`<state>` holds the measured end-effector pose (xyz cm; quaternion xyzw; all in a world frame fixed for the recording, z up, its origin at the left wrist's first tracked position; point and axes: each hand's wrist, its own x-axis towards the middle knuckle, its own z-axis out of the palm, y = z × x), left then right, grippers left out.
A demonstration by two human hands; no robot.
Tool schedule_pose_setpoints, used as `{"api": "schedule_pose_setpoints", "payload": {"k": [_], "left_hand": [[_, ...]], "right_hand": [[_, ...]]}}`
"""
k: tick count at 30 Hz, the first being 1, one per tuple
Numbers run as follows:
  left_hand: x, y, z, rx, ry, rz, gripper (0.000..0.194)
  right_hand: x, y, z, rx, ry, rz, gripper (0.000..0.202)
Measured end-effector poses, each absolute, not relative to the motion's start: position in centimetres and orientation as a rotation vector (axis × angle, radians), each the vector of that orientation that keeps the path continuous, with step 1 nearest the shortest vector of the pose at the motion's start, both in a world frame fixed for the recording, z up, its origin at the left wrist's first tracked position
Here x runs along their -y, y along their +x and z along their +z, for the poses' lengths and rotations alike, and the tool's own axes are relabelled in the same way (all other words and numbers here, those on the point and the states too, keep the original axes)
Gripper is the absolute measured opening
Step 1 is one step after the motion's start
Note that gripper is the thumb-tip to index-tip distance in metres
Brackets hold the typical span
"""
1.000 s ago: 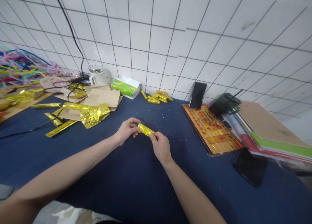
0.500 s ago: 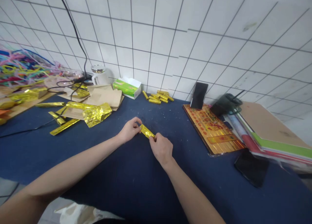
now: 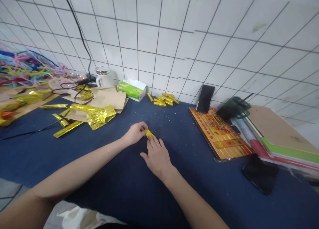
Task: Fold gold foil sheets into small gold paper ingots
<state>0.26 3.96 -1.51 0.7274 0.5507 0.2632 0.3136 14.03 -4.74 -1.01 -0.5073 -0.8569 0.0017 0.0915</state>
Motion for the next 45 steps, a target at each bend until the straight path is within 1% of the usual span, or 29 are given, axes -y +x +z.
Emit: {"api": "schedule_pose_setpoints", "payload": {"k": [7, 9, 11, 12, 14, 18, 23, 26, 35, 40, 45], "left_hand": [[-3.1, -0.2, -0.4, -1.613, 2.374, 0.439, 0.025], [-2.4, -0.3, 0.2, -1.624, 2.530, 0.430, 0.028], [-1.5, -0.2, 0.6, -1.466, 2.656, 0.480, 0.032], [-1.1, -0.1, 0.6, -1.312, 2.702, 0.482, 0.034], [-0.5, 0.1, 0.5, -1.056, 2.738, 0.373, 0.040], [-0.4, -0.6, -0.3, -0.995, 2.663, 0.084, 0.062], [-1.0, -1.9, -0.8, -0.964, 2.681, 0.000, 0.071], [-1.1, -2.0, -0.8, -0.981, 2.702, -0.011, 0.074], [-1.0, -1.9, -1.5, -0.990, 2.745, 0.091, 0.073], [-0.9, -1.9, -1.5, -0.982, 2.760, 0.117, 0.076], [-0.8, -1.9, -1.7, -0.988, 2.776, 0.122, 0.075]], "right_hand": [[4.8, 13.9, -0.7, 2.603, -1.548, 0.068, 0.056], [4.8, 13.9, -0.6, 2.602, -1.549, 0.090, 0.057], [4.7, 13.9, -0.6, 2.596, -1.547, 0.115, 0.057], [4.7, 13.8, -0.6, 2.590, -1.542, 0.131, 0.056], [4.7, 13.8, -0.7, 2.567, -1.534, 0.172, 0.057], [4.7, 13.9, -0.9, 2.515, -1.540, 0.231, 0.065], [4.8, 14.0, -0.9, 2.558, -1.535, 0.240, 0.063], [4.9, 14.2, -0.8, 2.589, -1.553, 0.234, 0.061], [6.9, 15.6, -0.8, 2.648, -1.562, 0.166, 0.057], [7.9, 16.0, -0.7, 2.687, -1.556, 0.144, 0.061], [8.4, 16.1, -0.6, 2.697, -1.588, 0.154, 0.061]]}}
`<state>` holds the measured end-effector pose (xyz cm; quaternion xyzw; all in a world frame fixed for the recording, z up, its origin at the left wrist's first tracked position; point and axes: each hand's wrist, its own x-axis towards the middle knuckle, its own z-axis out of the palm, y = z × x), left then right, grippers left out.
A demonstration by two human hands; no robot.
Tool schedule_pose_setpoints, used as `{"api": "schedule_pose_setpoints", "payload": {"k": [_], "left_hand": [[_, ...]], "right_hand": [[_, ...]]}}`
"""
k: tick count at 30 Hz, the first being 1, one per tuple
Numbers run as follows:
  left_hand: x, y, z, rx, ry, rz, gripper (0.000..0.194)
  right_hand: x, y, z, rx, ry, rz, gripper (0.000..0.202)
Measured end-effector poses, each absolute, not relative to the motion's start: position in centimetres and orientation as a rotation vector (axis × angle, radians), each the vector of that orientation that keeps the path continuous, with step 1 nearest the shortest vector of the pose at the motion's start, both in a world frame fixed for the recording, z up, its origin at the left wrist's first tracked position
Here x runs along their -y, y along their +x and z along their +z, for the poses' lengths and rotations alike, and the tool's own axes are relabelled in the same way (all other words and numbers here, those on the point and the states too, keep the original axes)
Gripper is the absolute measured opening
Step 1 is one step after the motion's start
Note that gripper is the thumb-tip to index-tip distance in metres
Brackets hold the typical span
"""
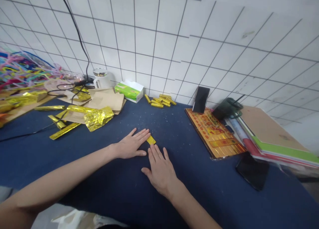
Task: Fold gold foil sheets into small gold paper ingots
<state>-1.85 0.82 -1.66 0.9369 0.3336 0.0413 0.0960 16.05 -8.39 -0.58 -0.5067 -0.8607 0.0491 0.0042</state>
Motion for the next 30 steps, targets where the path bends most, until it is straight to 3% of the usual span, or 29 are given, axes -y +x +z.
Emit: {"api": "schedule_pose_setpoints", "payload": {"k": [7, 23, 30], "left_hand": [[-0.9, -1.9, -1.9, -0.953, 2.796, 0.167, 0.072], [-0.5, -1.5, -2.2, -1.023, 2.816, 0.206, 0.084], [-0.2, -1.9, -1.6, -1.025, 2.877, 0.207, 0.080]], "right_hand": [[7.1, 16.9, 1.1, 2.676, -1.559, 0.343, 0.058], [6.2, 16.4, -1.6, 2.682, -1.658, 0.084, 0.070], [5.3, 17.6, -0.7, 2.641, -1.650, 0.068, 0.059]]}}
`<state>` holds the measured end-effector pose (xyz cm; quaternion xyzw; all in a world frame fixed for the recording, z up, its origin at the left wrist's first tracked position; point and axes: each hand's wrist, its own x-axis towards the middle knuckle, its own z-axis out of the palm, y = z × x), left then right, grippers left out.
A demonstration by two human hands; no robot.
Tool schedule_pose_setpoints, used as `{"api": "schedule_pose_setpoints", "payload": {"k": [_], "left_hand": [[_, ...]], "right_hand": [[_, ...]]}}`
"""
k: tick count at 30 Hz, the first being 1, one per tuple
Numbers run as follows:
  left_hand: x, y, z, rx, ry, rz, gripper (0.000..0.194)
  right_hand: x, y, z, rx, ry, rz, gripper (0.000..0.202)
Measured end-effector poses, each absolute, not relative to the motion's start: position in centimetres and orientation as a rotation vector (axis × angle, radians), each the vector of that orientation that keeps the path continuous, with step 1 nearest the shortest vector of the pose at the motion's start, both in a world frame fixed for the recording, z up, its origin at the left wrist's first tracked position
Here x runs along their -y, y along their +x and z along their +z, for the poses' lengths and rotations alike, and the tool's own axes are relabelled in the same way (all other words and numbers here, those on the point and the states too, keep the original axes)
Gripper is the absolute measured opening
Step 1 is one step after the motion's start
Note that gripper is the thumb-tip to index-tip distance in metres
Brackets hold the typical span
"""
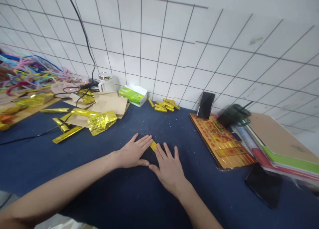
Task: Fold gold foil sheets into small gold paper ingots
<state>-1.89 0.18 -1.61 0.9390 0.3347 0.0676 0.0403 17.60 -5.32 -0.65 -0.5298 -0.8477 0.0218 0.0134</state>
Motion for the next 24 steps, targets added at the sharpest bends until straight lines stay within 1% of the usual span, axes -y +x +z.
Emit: {"api": "schedule_pose_setpoints", "payload": {"k": [4, 7, 12, 16, 17, 22, 24], "left_hand": [[0.4, -2.2, -1.1, -1.041, 2.893, 0.238, 0.080], [0.7, -2.3, -0.8, -1.069, 2.908, 0.256, 0.077], [0.6, -2.3, -0.7, -1.054, 2.888, 0.277, 0.071], [-0.6, -2.0, -0.6, -1.115, 2.718, 0.403, 0.041], [-1.0, -1.9, -0.6, -1.152, 2.657, 0.444, 0.037], [-2.3, -1.7, -0.5, -1.195, 2.579, 0.492, 0.041], [-2.7, -1.5, -0.6, -1.192, 2.599, 0.478, 0.039]], "right_hand": [[4.1, 19.1, -0.1, 2.649, -1.615, 0.008, 0.047], [3.4, 20.2, -0.2, 2.692, -1.543, -0.021, 0.042], [3.5, 21.0, -1.1, 2.755, -1.490, 0.018, 0.047], [3.9, 20.8, -1.3, 2.734, -1.523, 0.037, 0.050], [4.0, 20.7, -1.3, 2.726, -1.533, 0.046, 0.051], [4.0, 20.5, -1.1, 2.692, -1.543, 0.099, 0.051], [4.0, 20.5, -1.2, 2.679, -1.532, 0.125, 0.051]]}}
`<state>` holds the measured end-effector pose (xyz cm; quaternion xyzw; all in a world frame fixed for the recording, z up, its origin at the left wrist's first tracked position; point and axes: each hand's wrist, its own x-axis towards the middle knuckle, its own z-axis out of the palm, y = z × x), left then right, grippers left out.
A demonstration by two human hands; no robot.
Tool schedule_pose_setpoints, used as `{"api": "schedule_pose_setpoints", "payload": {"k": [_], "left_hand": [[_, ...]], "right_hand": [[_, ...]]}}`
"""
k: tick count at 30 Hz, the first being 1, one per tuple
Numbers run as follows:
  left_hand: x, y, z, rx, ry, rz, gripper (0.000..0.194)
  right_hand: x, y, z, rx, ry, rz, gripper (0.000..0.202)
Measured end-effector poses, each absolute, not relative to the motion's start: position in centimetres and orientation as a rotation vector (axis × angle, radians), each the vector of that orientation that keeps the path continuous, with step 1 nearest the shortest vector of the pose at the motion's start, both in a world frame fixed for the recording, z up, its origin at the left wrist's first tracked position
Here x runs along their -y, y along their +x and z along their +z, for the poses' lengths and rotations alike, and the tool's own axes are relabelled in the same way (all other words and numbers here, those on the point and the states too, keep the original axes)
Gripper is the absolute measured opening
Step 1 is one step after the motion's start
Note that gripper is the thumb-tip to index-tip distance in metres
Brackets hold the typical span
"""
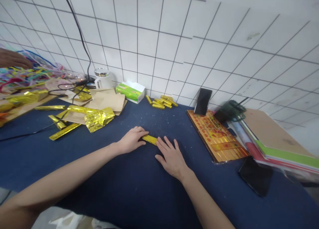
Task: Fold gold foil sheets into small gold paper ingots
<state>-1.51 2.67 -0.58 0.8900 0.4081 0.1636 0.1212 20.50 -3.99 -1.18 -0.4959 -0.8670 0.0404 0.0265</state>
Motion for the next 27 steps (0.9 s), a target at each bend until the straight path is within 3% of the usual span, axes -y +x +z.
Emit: {"api": "schedule_pose_setpoints", "payload": {"k": [7, 14, 22, 27], "left_hand": [[-3.6, -0.8, -0.2, -1.160, 2.461, 0.510, 0.013], [-4.5, -0.8, -0.4, -1.076, 1.991, 0.530, 0.033], [-5.2, -1.5, 0.4, -0.972, 1.760, 0.405, 0.028], [-4.9, -2.2, 0.5, -0.841, 1.745, 0.385, 0.042]], "right_hand": [[3.9, 20.7, -1.4, 2.635, -1.503, 0.189, 0.050], [3.9, 20.7, -1.4, 2.619, -1.482, 0.199, 0.051], [3.9, 20.5, -1.5, 2.625, -1.491, 0.194, 0.050], [3.8, 20.6, -1.5, 2.614, -1.488, 0.205, 0.050]]}}
